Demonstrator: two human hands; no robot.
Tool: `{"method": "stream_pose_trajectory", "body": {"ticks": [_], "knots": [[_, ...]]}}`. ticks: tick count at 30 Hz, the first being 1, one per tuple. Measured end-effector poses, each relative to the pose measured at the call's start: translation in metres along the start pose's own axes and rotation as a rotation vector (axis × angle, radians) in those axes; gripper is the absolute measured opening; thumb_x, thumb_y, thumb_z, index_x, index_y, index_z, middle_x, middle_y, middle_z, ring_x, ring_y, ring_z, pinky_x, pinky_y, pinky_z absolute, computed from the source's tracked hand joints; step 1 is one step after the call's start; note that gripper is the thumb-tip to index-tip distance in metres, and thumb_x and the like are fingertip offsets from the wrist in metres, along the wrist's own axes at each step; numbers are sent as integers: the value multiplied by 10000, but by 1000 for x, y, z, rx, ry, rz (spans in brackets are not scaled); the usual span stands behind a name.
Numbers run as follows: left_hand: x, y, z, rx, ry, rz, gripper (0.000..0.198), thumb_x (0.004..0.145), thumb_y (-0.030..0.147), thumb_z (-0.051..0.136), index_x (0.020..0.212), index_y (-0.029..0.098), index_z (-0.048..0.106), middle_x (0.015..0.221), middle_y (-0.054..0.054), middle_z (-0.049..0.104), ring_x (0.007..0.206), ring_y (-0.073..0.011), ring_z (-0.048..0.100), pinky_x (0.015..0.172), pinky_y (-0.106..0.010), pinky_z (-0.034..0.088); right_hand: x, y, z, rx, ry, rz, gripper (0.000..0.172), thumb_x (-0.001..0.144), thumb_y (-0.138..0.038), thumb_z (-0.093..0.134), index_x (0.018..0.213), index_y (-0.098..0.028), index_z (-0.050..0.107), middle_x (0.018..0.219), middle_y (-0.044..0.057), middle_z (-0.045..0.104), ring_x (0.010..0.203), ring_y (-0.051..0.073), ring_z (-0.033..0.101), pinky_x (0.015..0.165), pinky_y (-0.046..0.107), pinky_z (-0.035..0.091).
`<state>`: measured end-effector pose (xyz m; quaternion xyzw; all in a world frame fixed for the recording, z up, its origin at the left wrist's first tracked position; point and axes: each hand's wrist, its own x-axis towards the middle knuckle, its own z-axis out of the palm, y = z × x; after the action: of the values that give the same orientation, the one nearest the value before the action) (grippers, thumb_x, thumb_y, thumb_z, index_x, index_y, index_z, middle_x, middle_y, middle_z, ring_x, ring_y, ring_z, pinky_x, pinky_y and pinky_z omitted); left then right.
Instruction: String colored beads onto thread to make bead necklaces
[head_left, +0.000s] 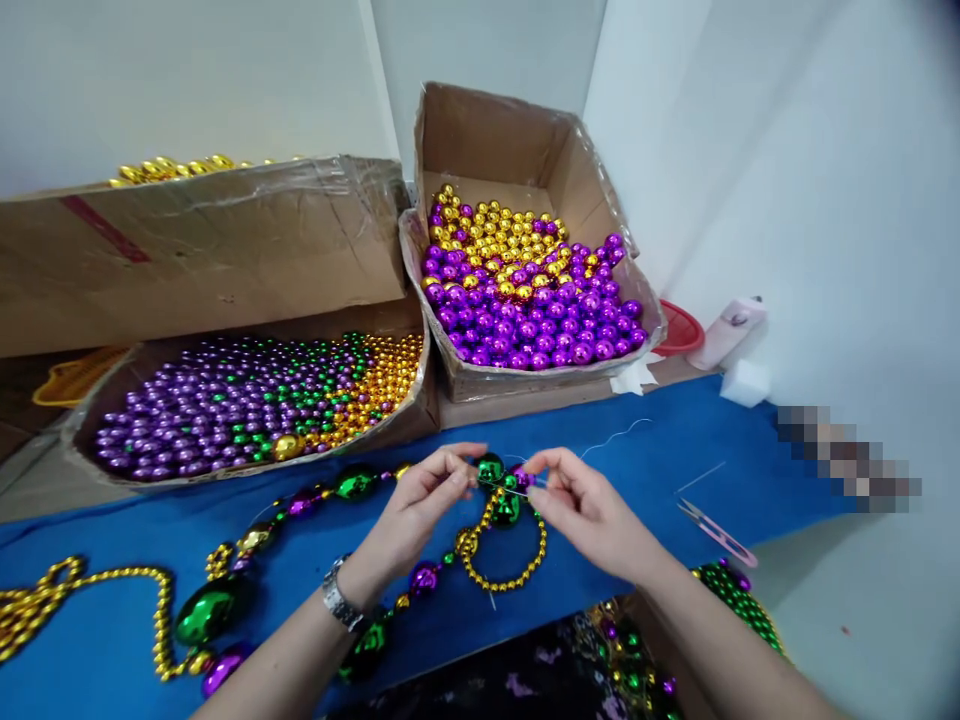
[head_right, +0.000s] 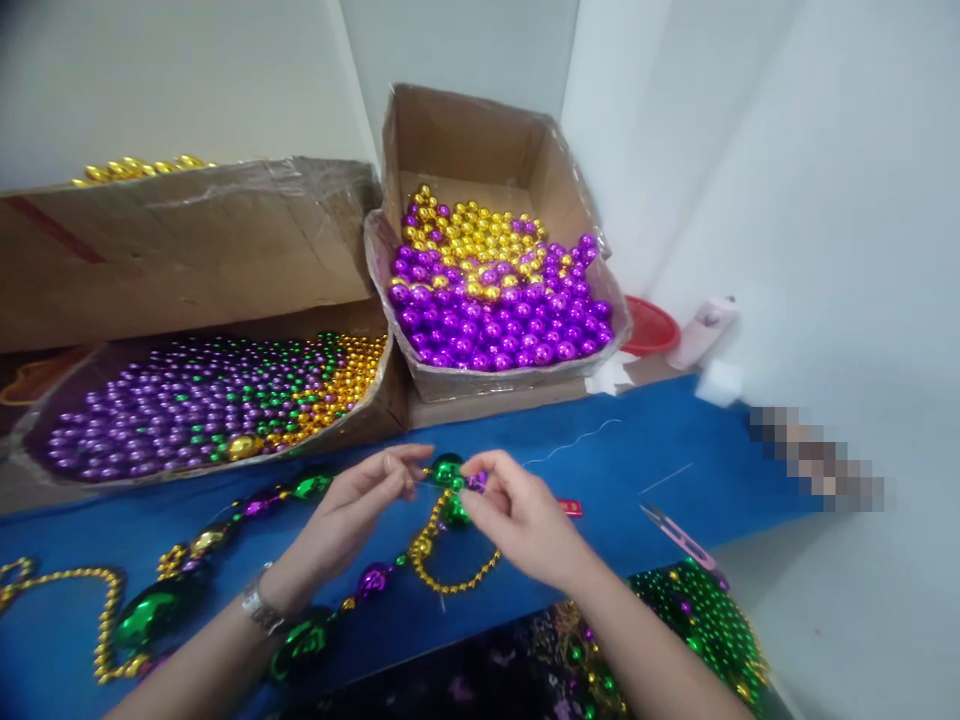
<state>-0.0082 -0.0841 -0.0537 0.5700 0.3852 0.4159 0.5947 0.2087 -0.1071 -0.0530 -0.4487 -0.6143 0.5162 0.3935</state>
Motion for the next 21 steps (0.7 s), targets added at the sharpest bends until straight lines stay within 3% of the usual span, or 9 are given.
{"method": "stream_pose_trajectory", "body": {"ticks": [2, 5, 7, 10, 13, 16, 21], "knots": [[4, 14, 6, 185, -12, 115, 177, 861, 263, 548, 725, 152, 575, 1258, -94, 504, 1091, -212, 500, 934, -312, 370, 7, -11, 4, -277, -57, -50, 250, 869, -296, 574, 1112, -259, 526, 577, -89, 350, 514, 77, 356, 492, 207, 243], [8, 20, 15, 273, 12, 214, 152, 848, 259, 566, 740, 156, 596, 1253, -95, 509, 1150, -236, 475, 967, -328, 353, 16, -20, 12, -426, -105, -129, 106, 894, -294, 519, 916, -216, 586, 550, -83, 379, 510, 74, 371, 488, 207, 230], [10, 14, 19, 171, 65, 216, 142, 854, 257, 561, 753, 160, 588, 1214, -88, 543, 1103, -223, 507, 945, -326, 374, 20, -25, 14, -442, -94, -165, 243, 929, -302, 448, 745, -184, 554, 577, -64, 434, 543, 75, 402, 511, 208, 249], [9, -1, 26, -90, 72, 155, 103, 883, 262, 517, 858, 180, 573, 1113, -71, 599, 1035, -200, 537, 901, -317, 406, 24, -38, 12, -435, -47, -219, 282, 945, -306, 419, 721, -181, 535, 637, -45, 506, 589, 86, 452, 543, 212, 275], [6, -10, 37, -210, -49, 132, 137, 888, 276, 508, 976, 185, 559, 1048, -67, 616, 986, -195, 553, 867, -306, 421, 30, -52, 8, -401, -38, -283, 268, 940, -289, 431, 717, -187, 540, 652, -36, 533, 596, 93, 472, 548, 217, 290], [4, -10, 45, -152, -151, 135, 205, 855, 270, 563, 1036, 178, 542, 1079, -87, 616, 1012, -212, 559, 877, -317, 425, 38, -63, 5, -322, -18, -276, 241, 933, -297, 445, 762, -193, 580, 651, -31, 537, 590, 94, 471, 538, 218, 309], [6, -7, 46, 10, -106, 97, 402, 811, 219, 626, 1160, 213, 427, 1037, -85, 648, 936, -199, 605, 819, -315, 463, 54, -64, -4, 63, 33, -154, 246, 912, -382, 476, 814, -195, 602, 536, -61, 423, 467, 67, 398, 453, 195, 301]]}}
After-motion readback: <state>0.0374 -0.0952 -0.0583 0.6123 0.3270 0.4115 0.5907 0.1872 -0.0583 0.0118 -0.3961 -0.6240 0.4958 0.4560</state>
